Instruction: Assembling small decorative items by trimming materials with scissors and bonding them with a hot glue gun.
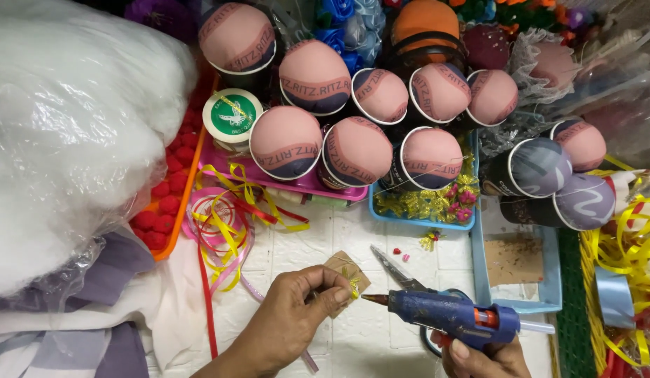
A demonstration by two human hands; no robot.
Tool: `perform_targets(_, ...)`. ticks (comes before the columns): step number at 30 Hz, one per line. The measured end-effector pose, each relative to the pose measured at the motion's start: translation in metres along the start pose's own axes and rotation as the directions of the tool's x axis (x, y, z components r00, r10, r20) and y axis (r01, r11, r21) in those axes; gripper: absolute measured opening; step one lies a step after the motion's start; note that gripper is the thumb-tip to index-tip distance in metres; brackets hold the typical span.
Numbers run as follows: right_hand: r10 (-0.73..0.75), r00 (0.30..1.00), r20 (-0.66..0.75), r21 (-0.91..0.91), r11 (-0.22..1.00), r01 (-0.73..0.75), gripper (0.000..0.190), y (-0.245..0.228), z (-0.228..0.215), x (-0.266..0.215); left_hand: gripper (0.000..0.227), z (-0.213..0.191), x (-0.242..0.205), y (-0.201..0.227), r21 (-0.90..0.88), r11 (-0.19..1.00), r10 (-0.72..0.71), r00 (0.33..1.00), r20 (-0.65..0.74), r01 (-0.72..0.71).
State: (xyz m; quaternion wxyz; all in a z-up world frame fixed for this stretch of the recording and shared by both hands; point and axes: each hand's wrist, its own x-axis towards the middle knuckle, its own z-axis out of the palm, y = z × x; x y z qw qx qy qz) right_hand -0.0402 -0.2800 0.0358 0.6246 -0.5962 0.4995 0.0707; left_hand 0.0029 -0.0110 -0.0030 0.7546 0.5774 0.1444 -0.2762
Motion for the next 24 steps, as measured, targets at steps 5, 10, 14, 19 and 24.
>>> perform_targets(5,-0.023,0.999,-0.029,-0.017,1.000,0.023,0.067,-0.003,0.007,-0.007,0.010,-0.001,0.000,0.001,0.086,0.996,0.015,0.999,-0.035,-0.012)
perform_targets(10,-0.063,0.996,0.068,-0.031,0.997,0.065,0.067,0.012,-0.015,0.018,0.009,0.000,0.000,0.000,0.107,0.994,0.036,0.999,-0.035,-0.032)
perform_targets(14,-0.137,0.990,0.032,-0.019,0.990,0.137,0.064,0.015,-0.011,0.012,0.011,0.000,-0.004,0.007,0.114,0.993,0.016,1.000,-0.014,-0.015)
perform_targets(19,-0.152,0.983,0.099,-0.006,0.988,0.153,0.070,0.022,-0.022,0.026,0.010,0.001,0.000,0.001,0.158,0.987,0.034,0.999,-0.035,-0.028)
perform_targets(24,-0.145,0.989,-0.003,0.053,0.988,0.145,0.071,0.015,-0.002,0.004,0.009,0.000,0.002,-0.004,0.176,0.984,0.035,0.998,-0.057,-0.024)
